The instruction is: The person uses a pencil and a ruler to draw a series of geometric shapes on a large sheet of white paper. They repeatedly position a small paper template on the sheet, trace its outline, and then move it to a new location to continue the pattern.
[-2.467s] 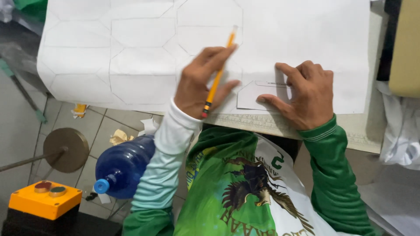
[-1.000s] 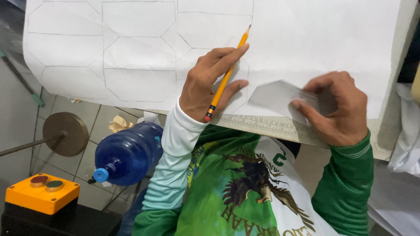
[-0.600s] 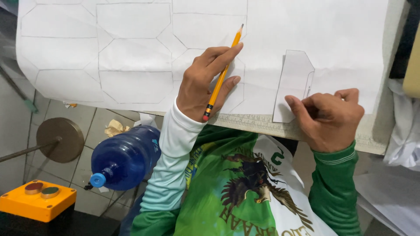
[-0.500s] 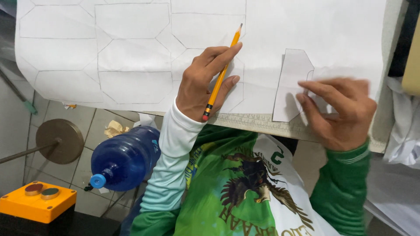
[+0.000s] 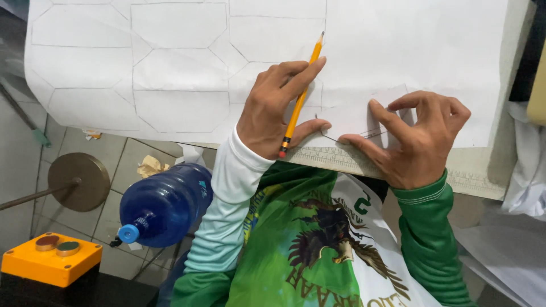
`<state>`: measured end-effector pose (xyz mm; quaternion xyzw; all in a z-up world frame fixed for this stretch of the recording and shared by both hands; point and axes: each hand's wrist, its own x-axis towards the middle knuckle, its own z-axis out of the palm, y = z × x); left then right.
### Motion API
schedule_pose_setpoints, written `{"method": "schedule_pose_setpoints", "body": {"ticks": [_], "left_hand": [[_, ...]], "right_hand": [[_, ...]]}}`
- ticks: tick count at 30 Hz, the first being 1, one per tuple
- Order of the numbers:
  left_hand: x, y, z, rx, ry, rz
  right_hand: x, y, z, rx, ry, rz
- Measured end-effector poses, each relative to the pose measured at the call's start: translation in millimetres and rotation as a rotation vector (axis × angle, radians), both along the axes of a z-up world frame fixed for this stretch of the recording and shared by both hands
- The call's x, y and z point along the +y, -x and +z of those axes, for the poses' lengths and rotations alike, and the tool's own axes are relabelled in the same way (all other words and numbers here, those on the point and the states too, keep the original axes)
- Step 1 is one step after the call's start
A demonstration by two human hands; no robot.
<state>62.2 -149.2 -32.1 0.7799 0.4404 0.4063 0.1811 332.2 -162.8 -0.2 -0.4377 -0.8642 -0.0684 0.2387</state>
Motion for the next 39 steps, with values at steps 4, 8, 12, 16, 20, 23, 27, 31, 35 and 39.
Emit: {"method": "schedule_pose_setpoints", "body": {"ticks": [4, 8, 12, 16, 20, 23, 27, 31, 35, 39], "left_hand": [[-2, -2, -1, 0.022, 0.041, 0.007], [-1, -2, -2, 0.011, 0.041, 0.010], [0, -4, -4, 0.040, 0.015, 0.027], [3, -5, -10, 0.078, -0.036, 0.060], [3, -6, -10, 0.040, -0.048, 0.064], [2, -5, -6, 0.041, -0.016, 0.063], [0, -4, -1, 0.039, 0.026, 0.041], [0, -4, -1, 0.047, 0.027, 0.050], [-1, -3, 1, 0.054, 0.039, 0.045], [-1, -3, 4, 0.026, 0.068, 0.029]], "right_hand": [[1, -16, 0, 0.132, 0.170, 0.064], [0, -32, 6, 0.242, 0.296, 0.148], [-4, -33, 2, 0.234, 0.213, 0.159], [-4, -26, 2, 0.230, 0.170, 0.140], [-5, -22, 5, 0.209, 0.158, 0.126], [-4, -19, 6, 0.219, 0.144, 0.143], [-6, -20, 4, 0.218, 0.160, 0.132], [-5, -19, 5, 0.217, 0.159, 0.136], [-6, -17, 7, 0.221, 0.164, 0.131], [-6, -18, 6, 0.215, 0.164, 0.127]]}}
